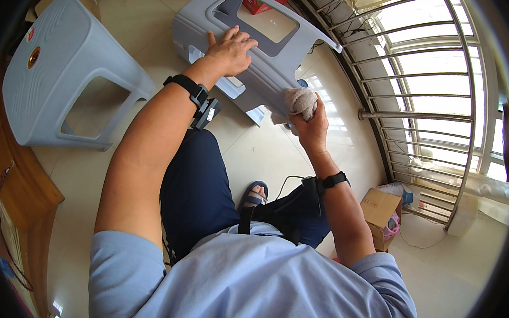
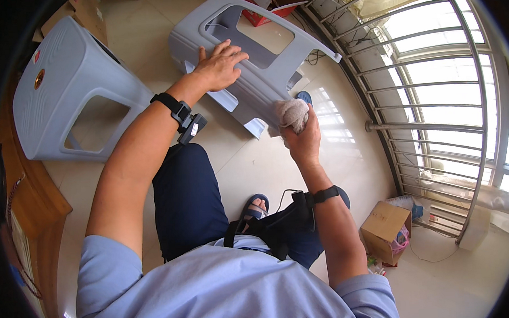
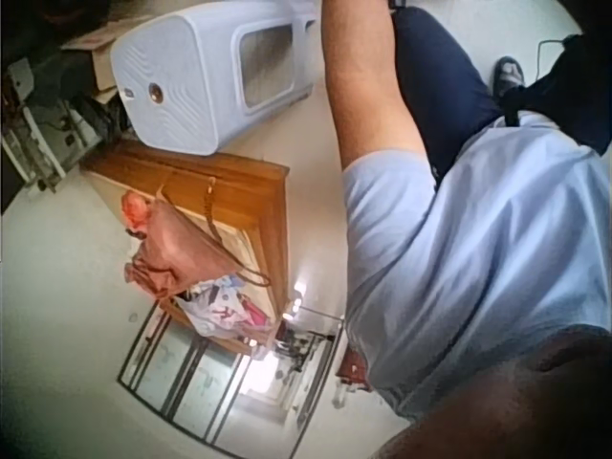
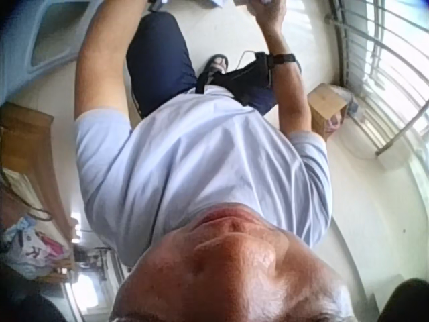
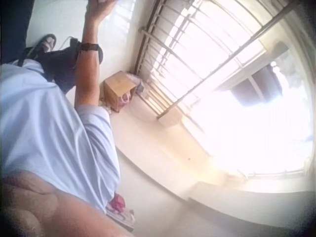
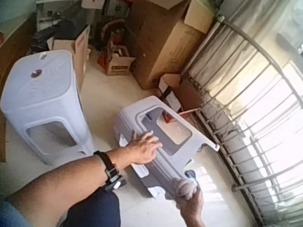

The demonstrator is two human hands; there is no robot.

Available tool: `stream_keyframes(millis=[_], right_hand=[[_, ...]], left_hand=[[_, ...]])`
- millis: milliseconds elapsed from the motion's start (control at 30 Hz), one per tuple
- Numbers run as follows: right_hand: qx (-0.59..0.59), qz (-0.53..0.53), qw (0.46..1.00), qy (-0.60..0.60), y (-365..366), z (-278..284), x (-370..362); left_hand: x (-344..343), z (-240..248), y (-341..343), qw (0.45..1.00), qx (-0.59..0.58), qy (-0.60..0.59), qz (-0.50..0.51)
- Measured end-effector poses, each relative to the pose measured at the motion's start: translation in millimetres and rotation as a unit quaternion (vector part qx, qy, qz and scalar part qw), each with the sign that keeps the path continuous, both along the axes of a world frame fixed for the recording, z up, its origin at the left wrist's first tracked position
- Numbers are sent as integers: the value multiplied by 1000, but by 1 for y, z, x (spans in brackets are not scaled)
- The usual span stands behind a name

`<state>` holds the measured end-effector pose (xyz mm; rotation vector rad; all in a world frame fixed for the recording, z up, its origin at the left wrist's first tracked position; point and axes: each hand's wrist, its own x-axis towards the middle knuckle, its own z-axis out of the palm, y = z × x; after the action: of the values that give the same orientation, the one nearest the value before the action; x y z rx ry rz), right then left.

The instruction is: Cleaning a plastic stool with a cloth rag.

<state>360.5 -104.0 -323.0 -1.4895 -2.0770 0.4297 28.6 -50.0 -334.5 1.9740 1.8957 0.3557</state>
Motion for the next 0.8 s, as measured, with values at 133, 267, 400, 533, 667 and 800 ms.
stream_keyframes(millis=[133,267,400,533,667,800], right_hand=[[39,-26,998,52,13,-2,0],[33,-145,983,109,33,-4,-2],[-61,-278,896,341,88,-5,58],[-139,-191,839,491,107,20,113],[-214,-138,837,485,87,41,109],[-256,-57,860,437,81,61,72]], left_hand=[[5,2,-1,1000,-8,2,2],[10,3,-3,999,-11,0,30],[19,8,1,999,-28,12,34],[15,1,3,1000,-21,14,14],[8,-6,1,1000,-9,24,11],[15,-4,-9,998,50,25,24]])
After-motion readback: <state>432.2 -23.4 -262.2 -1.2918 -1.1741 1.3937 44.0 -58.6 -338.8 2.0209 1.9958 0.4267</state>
